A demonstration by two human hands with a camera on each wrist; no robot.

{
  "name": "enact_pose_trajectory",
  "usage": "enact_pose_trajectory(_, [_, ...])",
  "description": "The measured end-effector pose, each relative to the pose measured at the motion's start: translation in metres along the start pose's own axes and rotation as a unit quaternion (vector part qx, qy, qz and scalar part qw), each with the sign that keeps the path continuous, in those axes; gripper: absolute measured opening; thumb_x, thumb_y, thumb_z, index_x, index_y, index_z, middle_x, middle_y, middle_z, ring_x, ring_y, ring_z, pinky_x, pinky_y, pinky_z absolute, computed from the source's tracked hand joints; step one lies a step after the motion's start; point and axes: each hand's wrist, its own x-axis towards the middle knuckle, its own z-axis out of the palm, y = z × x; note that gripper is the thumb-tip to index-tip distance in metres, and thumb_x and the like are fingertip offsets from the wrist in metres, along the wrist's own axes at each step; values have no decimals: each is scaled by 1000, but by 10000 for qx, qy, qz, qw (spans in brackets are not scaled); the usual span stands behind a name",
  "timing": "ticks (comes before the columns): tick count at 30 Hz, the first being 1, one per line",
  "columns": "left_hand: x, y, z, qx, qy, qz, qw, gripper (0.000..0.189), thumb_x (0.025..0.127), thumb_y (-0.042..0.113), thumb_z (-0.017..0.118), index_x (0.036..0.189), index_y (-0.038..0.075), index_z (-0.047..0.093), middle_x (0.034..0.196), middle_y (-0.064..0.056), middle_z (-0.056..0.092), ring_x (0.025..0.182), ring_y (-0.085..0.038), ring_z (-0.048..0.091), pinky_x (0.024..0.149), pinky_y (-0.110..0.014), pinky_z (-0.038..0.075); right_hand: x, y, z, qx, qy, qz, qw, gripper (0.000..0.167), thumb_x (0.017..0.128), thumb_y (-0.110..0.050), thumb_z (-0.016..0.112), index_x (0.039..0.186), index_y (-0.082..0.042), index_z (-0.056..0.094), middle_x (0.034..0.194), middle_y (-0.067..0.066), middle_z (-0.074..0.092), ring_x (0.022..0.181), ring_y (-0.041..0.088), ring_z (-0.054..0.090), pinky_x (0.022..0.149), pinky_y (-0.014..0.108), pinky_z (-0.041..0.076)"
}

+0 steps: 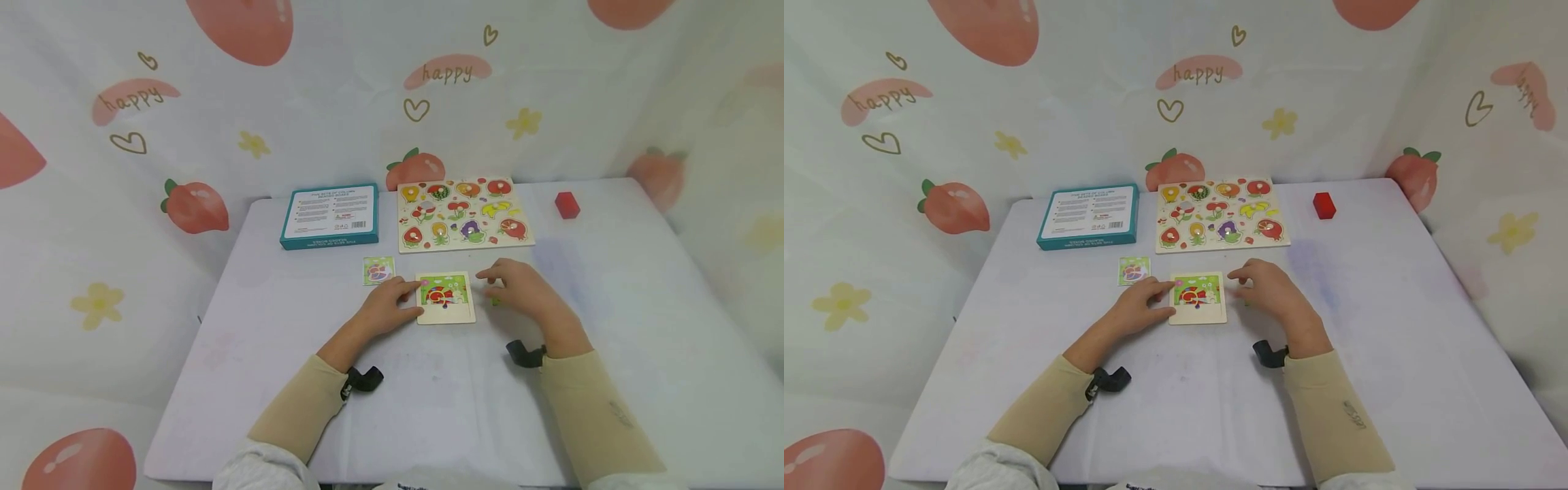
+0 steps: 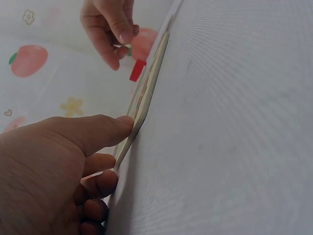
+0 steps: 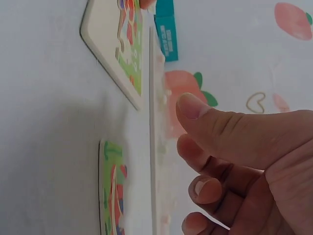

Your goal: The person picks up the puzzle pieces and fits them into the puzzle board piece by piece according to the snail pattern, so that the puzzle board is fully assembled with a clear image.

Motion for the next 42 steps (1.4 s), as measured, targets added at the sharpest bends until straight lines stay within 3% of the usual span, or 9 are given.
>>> enact_pose_trajectory(17, [1,-1,1,11,11,-50,10000,58,93,33,77,146,15,60,91,-1,49,87,-16,47,73,-30,37,-9,28,-6,110,-304,347,9989,38,91,-16,78,126,-3,71,104,11,62,98,30,55,81,40,52])
enact_pose_trajectory(29, [1,1,0,-19,-2,-38,10000,58,94,33,77,146,14,60,91,-1,49,86,-16,46,73,-31,36,-8,28,0,188,-541,735,9956,44,92,-15,77,134,-6,68,102,8,65,98,28,55,83,40,51])
enact_pose_trajectory(42, [0,1,-1,-51,15,-50,10000,58,94,33,77,146,14,59,91,-1,48,87,-16,46,73,-31,36,-7,36,4,257,-361,367,9983,33,90,-17,78,121,-10,69,98,7,62,97,27,55,82,39,50])
